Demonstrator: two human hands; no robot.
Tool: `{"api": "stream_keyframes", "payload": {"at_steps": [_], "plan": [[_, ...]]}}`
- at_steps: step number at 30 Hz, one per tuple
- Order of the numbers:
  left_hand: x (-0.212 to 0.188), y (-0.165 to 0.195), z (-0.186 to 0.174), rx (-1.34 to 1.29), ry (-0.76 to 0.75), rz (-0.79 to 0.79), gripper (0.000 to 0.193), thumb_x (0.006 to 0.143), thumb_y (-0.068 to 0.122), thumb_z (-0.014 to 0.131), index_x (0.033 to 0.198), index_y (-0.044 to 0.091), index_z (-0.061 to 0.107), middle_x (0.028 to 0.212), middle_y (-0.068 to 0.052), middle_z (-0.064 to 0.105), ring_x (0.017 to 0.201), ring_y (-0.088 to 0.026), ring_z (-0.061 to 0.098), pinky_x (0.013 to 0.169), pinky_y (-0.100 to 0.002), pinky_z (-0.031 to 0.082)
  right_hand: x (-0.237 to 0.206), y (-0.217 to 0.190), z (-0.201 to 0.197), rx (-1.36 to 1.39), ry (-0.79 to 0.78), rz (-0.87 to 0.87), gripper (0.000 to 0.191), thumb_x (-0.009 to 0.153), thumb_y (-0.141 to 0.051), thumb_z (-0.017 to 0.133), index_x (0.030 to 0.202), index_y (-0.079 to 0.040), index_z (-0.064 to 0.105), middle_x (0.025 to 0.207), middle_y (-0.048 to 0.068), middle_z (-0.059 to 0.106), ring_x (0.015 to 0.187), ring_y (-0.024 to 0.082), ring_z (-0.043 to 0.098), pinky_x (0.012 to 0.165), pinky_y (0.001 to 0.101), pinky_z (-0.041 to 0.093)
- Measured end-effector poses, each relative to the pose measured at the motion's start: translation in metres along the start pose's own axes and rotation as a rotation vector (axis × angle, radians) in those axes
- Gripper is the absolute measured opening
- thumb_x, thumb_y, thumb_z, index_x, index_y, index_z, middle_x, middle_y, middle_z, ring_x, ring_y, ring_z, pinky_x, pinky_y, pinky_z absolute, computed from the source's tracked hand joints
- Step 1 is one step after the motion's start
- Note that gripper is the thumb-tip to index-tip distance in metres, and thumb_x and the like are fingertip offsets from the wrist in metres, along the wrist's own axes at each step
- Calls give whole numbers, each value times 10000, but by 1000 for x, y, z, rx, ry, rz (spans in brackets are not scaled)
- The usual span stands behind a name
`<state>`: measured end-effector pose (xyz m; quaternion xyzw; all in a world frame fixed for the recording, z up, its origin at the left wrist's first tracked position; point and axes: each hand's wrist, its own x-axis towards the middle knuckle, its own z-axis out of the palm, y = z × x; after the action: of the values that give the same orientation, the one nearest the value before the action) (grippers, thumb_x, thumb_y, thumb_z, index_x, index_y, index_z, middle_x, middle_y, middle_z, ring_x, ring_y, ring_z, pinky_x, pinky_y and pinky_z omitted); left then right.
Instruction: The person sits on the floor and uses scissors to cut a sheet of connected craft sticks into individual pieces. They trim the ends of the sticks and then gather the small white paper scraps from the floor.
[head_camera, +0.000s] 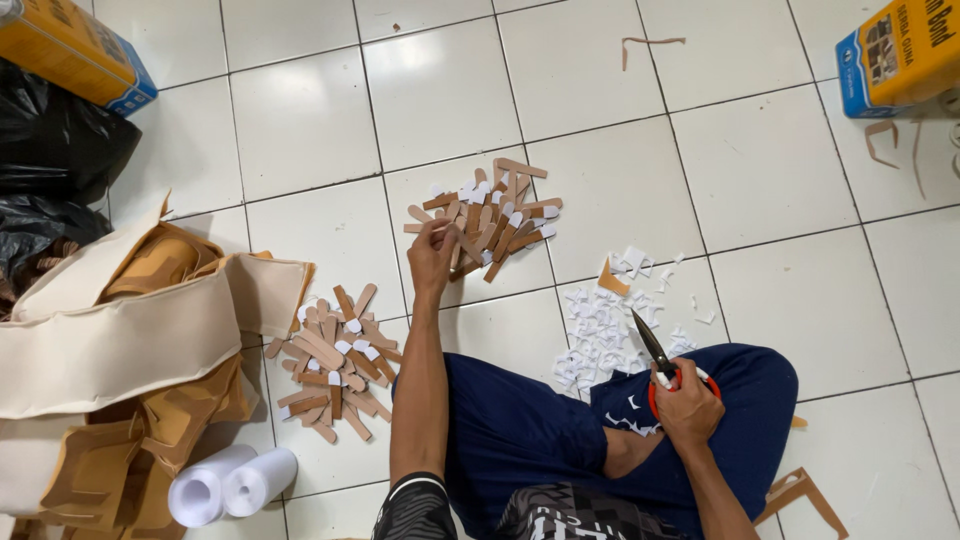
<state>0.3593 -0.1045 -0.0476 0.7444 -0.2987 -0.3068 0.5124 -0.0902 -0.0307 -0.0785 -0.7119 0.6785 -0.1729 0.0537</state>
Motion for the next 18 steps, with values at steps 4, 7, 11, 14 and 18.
{"api": "stream_keyframes", "payload": {"at_steps": [4,7,11,14,18], "plan": [[1,-9,4,25,-56,90,506,951,174,689,1408,15,540,1244,-234,663,1082,-285,694,909,-354,576,-1,1,0,0,-30,16,298,896,-403,801,1027,-154,703,676,44,675,598,267,675,571,411,524],[5,-20,2,169,85,175,463,933,76,626,1368,-54,538,1280,-250,640,1128,-346,674,969,-395,549,-1,0,1,-8,16,-5,317,860,-406,810,1026,-156,708,685,41,683,626,280,680,578,421,523],[5,-26,-5,398,81,245,464,845,31,640,1300,-53,604,1293,-266,634,1146,-425,637,995,-451,520,-1,2,3,4,-17,8,308,870,-398,812,1029,-155,709,658,22,668,592,247,672,561,404,519],[2,-24,-5,471,10,106,481,822,52,656,1294,-28,621,1267,-244,661,1155,-420,641,1012,-464,512,-1,3,4,-25,-4,-15,324,854,-399,826,1034,-154,713,647,19,660,594,244,667,555,396,515],[-2,-20,0,482,27,6,494,893,92,644,1375,8,570,1325,-240,622,1217,-403,617,1055,-462,504,-2,4,5,2,-15,-11,313,864,-389,822,1029,-147,713,630,10,650,575,232,660,546,389,512]]}}
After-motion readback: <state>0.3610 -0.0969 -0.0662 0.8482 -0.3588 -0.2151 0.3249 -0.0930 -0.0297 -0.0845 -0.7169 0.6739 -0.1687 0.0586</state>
